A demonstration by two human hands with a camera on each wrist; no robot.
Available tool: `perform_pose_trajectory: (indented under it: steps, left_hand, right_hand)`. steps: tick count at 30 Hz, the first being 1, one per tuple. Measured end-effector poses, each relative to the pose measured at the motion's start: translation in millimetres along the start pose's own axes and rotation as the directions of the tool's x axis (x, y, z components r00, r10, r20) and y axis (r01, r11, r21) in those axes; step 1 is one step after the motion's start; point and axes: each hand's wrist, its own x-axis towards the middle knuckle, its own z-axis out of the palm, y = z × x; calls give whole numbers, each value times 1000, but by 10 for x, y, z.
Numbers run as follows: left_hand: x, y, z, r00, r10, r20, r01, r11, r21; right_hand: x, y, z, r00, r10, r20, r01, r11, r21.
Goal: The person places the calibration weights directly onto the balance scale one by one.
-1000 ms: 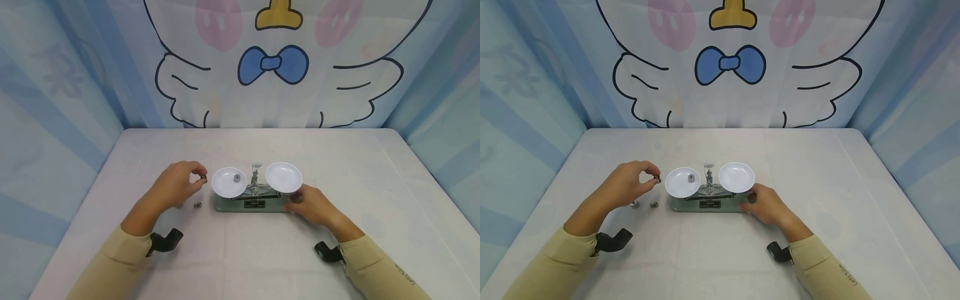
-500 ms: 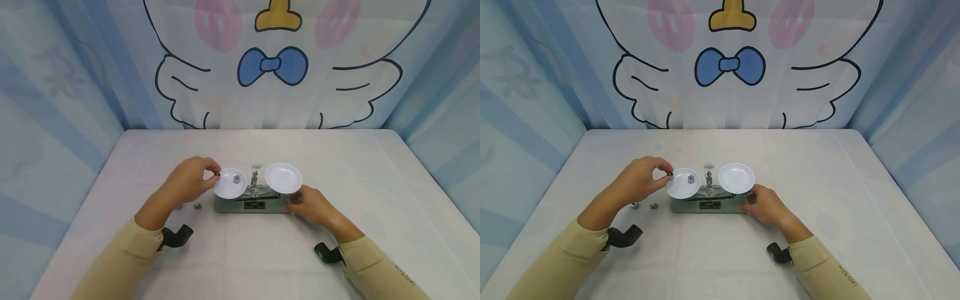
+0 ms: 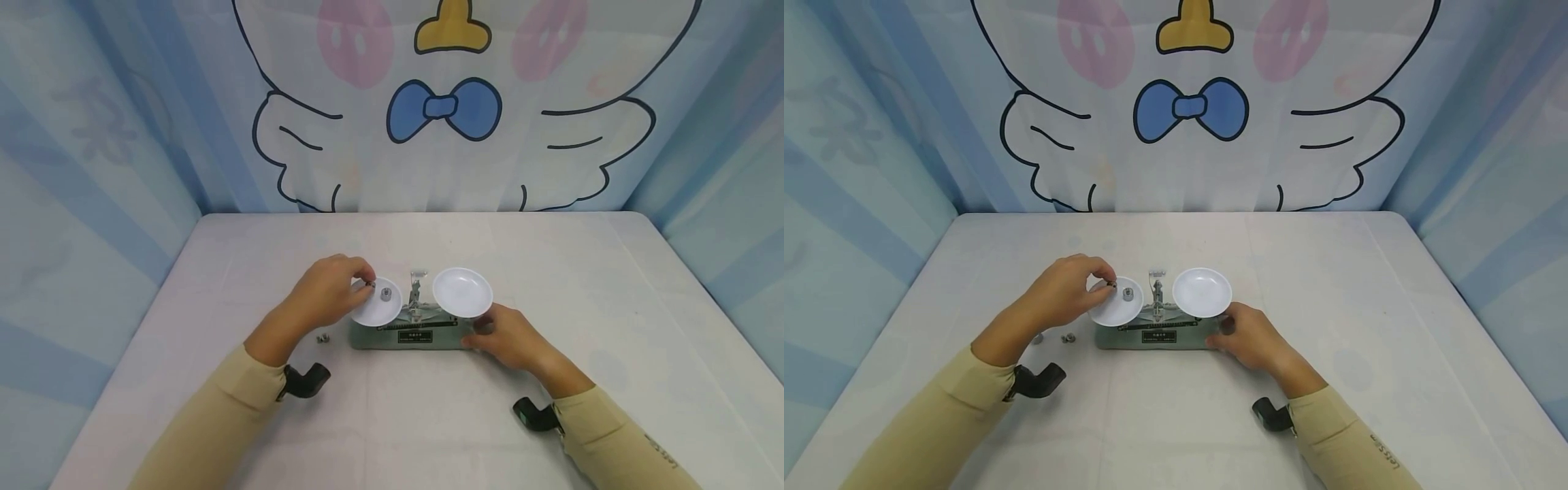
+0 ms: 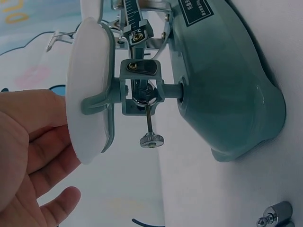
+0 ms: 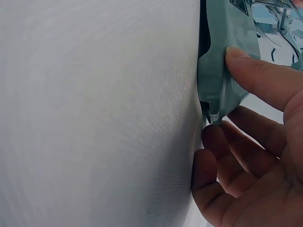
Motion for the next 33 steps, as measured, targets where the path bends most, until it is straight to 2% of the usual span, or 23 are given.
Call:
perform_pose_trajectory:
  steps: [7,17,33]
  left_hand:
    - [46,40,31,1000,16,-11,-15,999,38]
    - [84,56,56,999,42,-10,-41,999,19]
    - [109,65,64,999,23,27,-23,1000,3]
  right_hand:
    - [4,12,2,1000,3,2,-3,1000,-1]
    - [6,20,5,1000,9,2,-9,1000,1]
    - [8,13,5,1000,18,9,-18,1000,8]
